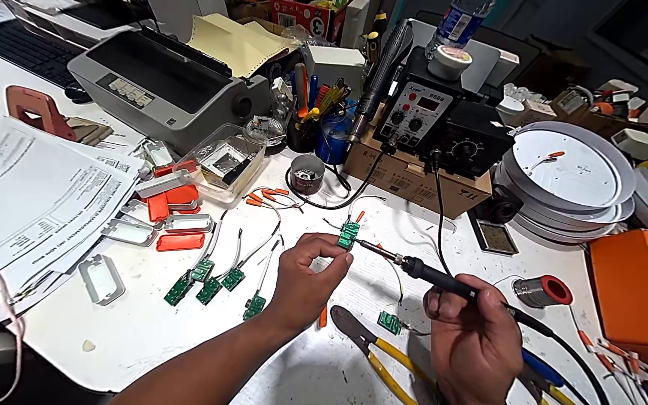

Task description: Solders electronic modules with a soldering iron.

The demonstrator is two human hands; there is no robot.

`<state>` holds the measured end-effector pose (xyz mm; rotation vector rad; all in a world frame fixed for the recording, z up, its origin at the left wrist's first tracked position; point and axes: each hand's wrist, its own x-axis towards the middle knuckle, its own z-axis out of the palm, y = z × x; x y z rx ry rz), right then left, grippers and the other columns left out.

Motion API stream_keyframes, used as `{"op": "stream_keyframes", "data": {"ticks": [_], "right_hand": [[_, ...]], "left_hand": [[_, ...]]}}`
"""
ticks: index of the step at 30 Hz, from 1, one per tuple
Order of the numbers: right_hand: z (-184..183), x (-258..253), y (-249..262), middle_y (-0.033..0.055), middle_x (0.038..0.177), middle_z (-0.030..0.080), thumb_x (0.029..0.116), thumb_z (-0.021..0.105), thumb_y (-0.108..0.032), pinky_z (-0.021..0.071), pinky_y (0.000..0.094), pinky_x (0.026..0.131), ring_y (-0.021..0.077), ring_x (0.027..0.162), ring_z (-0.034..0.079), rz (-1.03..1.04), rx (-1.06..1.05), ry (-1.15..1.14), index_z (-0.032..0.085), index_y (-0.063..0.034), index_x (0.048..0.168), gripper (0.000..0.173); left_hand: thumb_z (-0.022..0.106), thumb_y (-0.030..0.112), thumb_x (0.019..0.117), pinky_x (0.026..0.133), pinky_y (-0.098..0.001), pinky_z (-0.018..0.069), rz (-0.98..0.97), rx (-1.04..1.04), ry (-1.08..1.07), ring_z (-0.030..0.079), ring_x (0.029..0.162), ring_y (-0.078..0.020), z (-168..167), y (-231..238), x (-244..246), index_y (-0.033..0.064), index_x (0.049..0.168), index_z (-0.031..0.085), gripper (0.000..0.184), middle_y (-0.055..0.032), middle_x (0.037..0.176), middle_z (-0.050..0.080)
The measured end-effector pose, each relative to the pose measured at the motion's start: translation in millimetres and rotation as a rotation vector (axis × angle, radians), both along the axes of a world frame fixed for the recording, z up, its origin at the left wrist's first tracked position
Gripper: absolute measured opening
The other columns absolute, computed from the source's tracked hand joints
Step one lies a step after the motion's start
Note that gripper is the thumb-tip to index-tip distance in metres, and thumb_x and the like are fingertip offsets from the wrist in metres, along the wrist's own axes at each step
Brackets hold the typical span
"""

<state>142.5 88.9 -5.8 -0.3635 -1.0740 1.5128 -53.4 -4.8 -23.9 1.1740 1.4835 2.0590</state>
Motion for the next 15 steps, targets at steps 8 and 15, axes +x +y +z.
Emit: {"op": "stream_keyframes", "data": {"ticks": [8,15], "right_hand": [[0.4,-0.3,-0.6,0.0040,0.067,0.070,0.1066,0.052,-0.026,0.0573,0.0237,0.057,0.0102,0.058,0.067,-0.003,0.016,-0.004,0.072,-0.0061,0.104,0.028],[1.1,0.2,-0.3,0.0041,0.067,0.070,0.1062,0.053,-0.026,0.0577,0.0242,0.057,0.0104,0.058,0.067,-0.012,0.041,-0.016,0.071,-0.0063,0.103,0.027]], "left_hand": [[0.074,0.009,0.0903,0.089,-0.0285,0.0573,0.005,0.000,-0.001,0.070,0.101,-0.0156,-0.8,0.6,0.0,0.0044,0.087,0.077,0.006,-0.0085,0.101,0.076],[0.074,0.009,0.0903,0.089,-0.0282,0.0572,0.002,-0.004,0.000,0.070,0.101,-0.0150,0.0,0.3,-0.2,0.0047,0.087,0.077,0.006,-0.0079,0.100,0.076]]}}
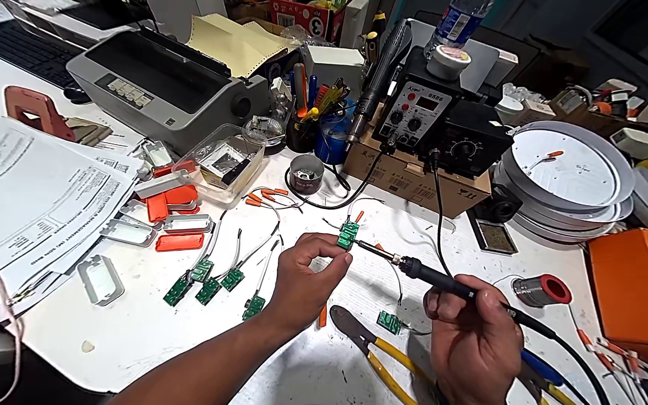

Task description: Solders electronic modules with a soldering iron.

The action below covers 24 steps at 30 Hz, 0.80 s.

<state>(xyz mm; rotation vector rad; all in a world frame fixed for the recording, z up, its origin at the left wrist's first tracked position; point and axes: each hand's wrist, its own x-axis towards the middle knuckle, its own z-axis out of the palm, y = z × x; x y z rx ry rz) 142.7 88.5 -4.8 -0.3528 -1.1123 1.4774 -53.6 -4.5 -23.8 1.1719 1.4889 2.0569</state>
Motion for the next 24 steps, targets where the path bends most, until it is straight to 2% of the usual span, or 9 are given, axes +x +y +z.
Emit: {"op": "stream_keyframes", "data": {"ticks": [9,12,17,24], "right_hand": [[0.0,0.2,0.2,0.0041,0.067,0.069,0.1053,0.055,-0.027,0.0570,0.0244,0.057,0.0104,0.057,0.067,-0.008,0.027,0.004,0.072,-0.0062,0.104,0.026],[0.0,0.2,0.6,0.0047,0.071,0.071,0.1059,0.055,-0.028,0.0581,0.0246,0.059,0.0114,0.062,0.069,-0.021,0.070,0.016,0.072,-0.0075,0.107,0.026],[0.8,-0.6,2.5,0.0073,0.082,0.074,0.1056,0.057,-0.029,0.0598,0.0271,0.067,0.0144,0.072,0.072,-0.057,0.160,0.035,0.069,-0.0095,0.115,0.026],[2.0,3.0,4.6,0.0094,0.088,0.075,0.1052,0.057,-0.030,0.0605,0.0290,0.071,0.0169,0.077,0.072,-0.077,0.178,0.059,0.068,-0.0102,0.119,0.027]], "left_hand": [[0.074,0.009,0.0908,0.087,-0.0280,0.0577,-0.032,0.018,-0.031,0.070,0.098,-0.0150,0.9,0.3,-0.5,0.0033,0.087,0.076,0.007,-0.0087,0.099,0.076],[0.071,0.006,0.0926,0.081,-0.0255,0.0596,-0.121,-0.002,-0.165,0.071,0.092,-0.0123,6.0,-1.2,-2.4,0.0014,0.089,0.075,0.007,-0.0091,0.098,0.075],[0.071,0.007,0.0929,0.083,-0.0297,0.0605,-0.194,-0.068,-0.370,0.072,0.092,-0.0151,11.2,-2.1,-5.1,0.0022,0.088,0.074,0.007,-0.0098,0.097,0.075],[0.072,0.003,0.0908,0.082,-0.0264,0.0594,-0.217,-0.064,-0.324,0.071,0.095,-0.0135,8.8,-0.8,-3.8,0.0003,0.088,0.075,0.005,-0.0114,0.102,0.075]]}}
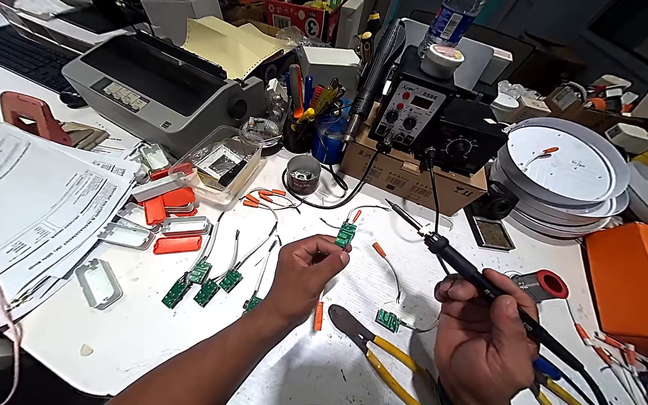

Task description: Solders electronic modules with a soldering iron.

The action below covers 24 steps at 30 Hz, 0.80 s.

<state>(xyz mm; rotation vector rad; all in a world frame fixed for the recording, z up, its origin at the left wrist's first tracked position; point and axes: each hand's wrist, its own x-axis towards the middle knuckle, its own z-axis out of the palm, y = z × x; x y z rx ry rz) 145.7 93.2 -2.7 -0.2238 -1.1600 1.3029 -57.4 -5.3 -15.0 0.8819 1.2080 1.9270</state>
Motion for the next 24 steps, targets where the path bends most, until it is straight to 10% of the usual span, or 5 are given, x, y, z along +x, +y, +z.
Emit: {"op": "stream_keyframes", "data": {"ticks": [6,9,12,17,24], "right_hand": [[1.4,1.7,1.9,0.0079,0.087,0.074,0.1053,0.057,-0.029,0.0599,0.0276,0.069,0.0153,0.075,0.071,-0.035,0.015,-0.015,0.069,-0.0099,0.118,0.026],[1.6,2.5,1.4,0.0071,0.088,0.074,0.1064,0.055,-0.028,0.0599,0.0285,0.070,0.0153,0.075,0.071,-0.053,0.027,-0.036,0.068,-0.0098,0.118,0.025],[3.7,2.7,0.1,0.0071,0.088,0.074,0.1069,0.054,-0.027,0.0603,0.0288,0.072,0.0156,0.076,0.071,-0.106,0.034,-0.059,0.067,-0.0092,0.117,0.024],[9.6,1.9,0.0,0.0035,0.097,0.074,0.1092,0.048,-0.025,0.0607,0.0297,0.072,0.0158,0.080,0.071,-0.228,0.067,-0.212,0.059,-0.0139,0.128,0.025],[7.6,-3.5,-1.0,0.0044,0.099,0.075,0.1073,0.048,-0.014,0.0593,0.0294,0.071,0.0151,0.080,0.070,-0.263,0.062,-0.405,0.058,-0.0080,0.132,0.027]], "left_hand": [[0.073,0.011,0.0923,0.074,-0.0220,0.0581,-0.111,-0.185,0.221,0.070,0.086,-0.0073,-2.5,-1.2,-1.6,0.0042,0.091,0.076,0.008,-0.0047,0.098,0.075],[0.069,0.039,0.0965,0.069,-0.0244,0.0543,-0.151,-0.456,0.564,0.065,0.077,-0.0031,-5.0,-2.4,-6.2,0.0159,0.093,0.077,0.024,0.0058,0.087,0.071],[0.059,0.043,0.1006,0.083,-0.0389,0.0549,0.008,-0.462,0.873,0.066,0.096,-0.0135,-12.2,-3.9,-10.7,0.0160,0.100,0.076,0.032,0.0008,0.101,0.072],[0.058,0.033,0.0997,0.070,-0.0306,0.0540,0.072,-0.507,0.897,0.063,0.078,-0.0077,-14.2,-2.3,-23.6,0.0160,0.100,0.072,0.022,0.0032,0.088,0.068],[0.062,0.062,0.0894,0.085,-0.0505,0.0501,-0.024,-0.627,1.269,0.065,0.098,-0.0271,-28.6,10.3,0.0,0.0149,0.115,0.076,0.056,-0.0066,0.101,0.071]]}}
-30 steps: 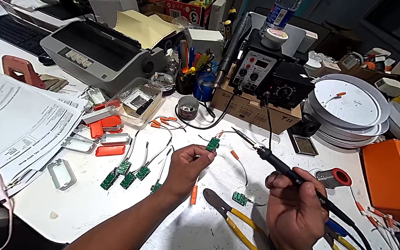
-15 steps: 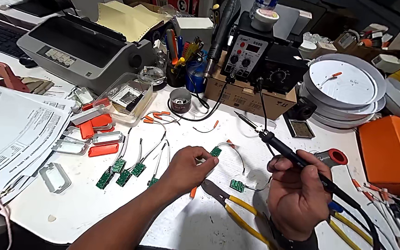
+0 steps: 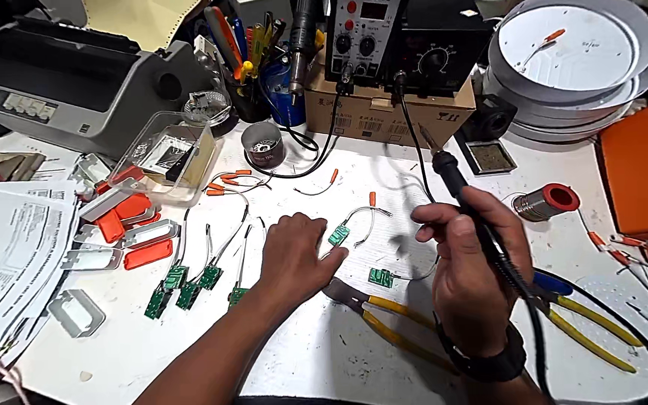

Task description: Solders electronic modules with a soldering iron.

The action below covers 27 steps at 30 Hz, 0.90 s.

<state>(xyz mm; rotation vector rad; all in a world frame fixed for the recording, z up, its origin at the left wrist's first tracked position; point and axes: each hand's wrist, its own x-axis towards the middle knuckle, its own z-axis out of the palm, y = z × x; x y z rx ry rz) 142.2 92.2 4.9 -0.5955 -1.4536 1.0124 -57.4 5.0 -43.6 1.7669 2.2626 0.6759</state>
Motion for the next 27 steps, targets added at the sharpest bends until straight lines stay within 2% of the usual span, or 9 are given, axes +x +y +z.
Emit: {"op": "stream_keyframes", "data": {"ticks": [1,3,5,9,12,17,21,24,27], "right_hand": [[-1.2,-0.8,-1.0,0.0039,0.101,0.075,0.1054,0.051,-0.012,0.0593,0.0299,0.072,0.0149,0.082,0.070,-0.004,0.008,-0.062,0.059,-0.0075,0.131,0.027],[-5.9,-3.0,-2.2,0.0041,0.107,0.074,0.0999,0.058,-0.008,0.0597,0.0304,0.076,0.0149,0.088,0.070,0.004,0.033,-0.160,0.060,-0.0061,0.129,0.029],[-12.4,-6.3,-2.5,0.0061,0.113,0.073,0.0945,0.066,-0.007,0.0602,0.0297,0.079,0.0161,0.096,0.070,0.009,0.042,-0.209,0.058,-0.0047,0.128,0.034],[-21.4,-13.3,-6.0,0.0080,0.114,0.072,0.0911,0.073,-0.011,0.0601,0.0286,0.076,0.0181,0.096,0.070,0.013,-0.016,-0.183,0.056,-0.0049,0.128,0.041],[-21.6,-18.8,-10.8,0.0094,0.106,0.073,0.0926,0.073,-0.011,0.0596,0.0274,0.072,0.0172,0.086,0.070,0.083,-0.065,-0.080,0.055,-0.0034,0.126,0.039],[-17.6,-21.3,-19.5,0.0086,0.088,0.075,0.0882,0.074,0.004,0.0613,0.0270,0.071,0.0160,0.079,0.074,0.257,-0.222,0.109,0.053,-0.0055,0.119,0.038],[-16.7,-19.1,-20.4,0.0132,0.098,0.074,0.0848,0.077,0.005,0.0611,0.0295,0.075,0.0189,0.083,0.073,0.352,-0.238,0.107,0.049,-0.0038,0.124,0.049],[-12.4,-18.7,-20.7,0.0115,0.095,0.073,0.0849,0.075,0.008,0.0620,0.0291,0.074,0.0179,0.082,0.073,0.349,-0.255,0.124,0.049,-0.0046,0.122,0.048],[-10.2,-16.8,-18.1,0.0105,0.094,0.073,0.0857,0.075,0.005,0.0626,0.0291,0.076,0.0179,0.083,0.074,0.345,-0.281,0.111,0.047,-0.0066,0.123,0.048]], "left_hand": [[0.062,0.060,0.0906,0.084,-0.0506,0.0499,-0.020,-0.008,0.054,0.064,0.096,-0.0284,0.0,2.3,3.0,0.0149,0.113,0.076,0.052,-0.0075,0.099,0.070],[0.061,0.050,0.0931,0.081,-0.0489,0.0492,-0.045,0.043,0.132,0.064,0.090,-0.0282,-2.9,5.0,5.7,0.0145,0.099,0.076,0.039,-0.0067,0.091,0.068],[0.062,0.042,0.0930,0.079,-0.0463,0.0491,-0.034,0.194,0.170,0.065,0.086,-0.0248,-5.2,4.1,3.4,0.0155,0.093,0.076,0.030,-0.0041,0.087,0.069],[0.069,0.033,0.0947,0.091,-0.0430,0.0500,-0.078,0.566,0.060,0.068,0.090,-0.0168,3.0,-6.5,-1.8,0.0121,0.104,0.078,0.025,-0.0019,0.093,0.074],[0.072,0.027,0.0946,0.093,-0.0381,0.0484,-0.168,0.679,-0.078,0.066,0.086,-0.0101,3.0,-13.6,6.9,0.0098,0.107,0.075,0.022,0.0001,0.090,0.075],[0.075,0.025,0.0934,0.091,-0.0337,0.0476,-0.257,0.656,-0.213,0.063,0.082,-0.0077,2.0,-18.5,16.9,0.0093,0.109,0.075,0.022,0.0022,0.085,0.072],[0.079,0.024,0.0910,0.086,-0.0289,0.0492,-0.265,0.629,-0.378,0.061,0.081,-0.0050,7.2,-19.9,18.6,0.0098,0.109,0.075,0.023,0.0046,0.084,0.071],[0.080,0.020,0.0890,0.084,-0.0273,0.0523,-0.240,0.575,-0.530,0.063,0.081,-0.0049,10.0,-22.2,20.3,0.0064,0.113,0.074,0.028,0.0050,0.085,0.071],[0.082,0.017,0.0873,0.083,-0.0275,0.0541,-0.224,0.537,-0.660,0.065,0.081,-0.0067,13.3,-23.2,21.2,0.0051,0.109,0.076,0.026,0.0029,0.087,0.074]]}}
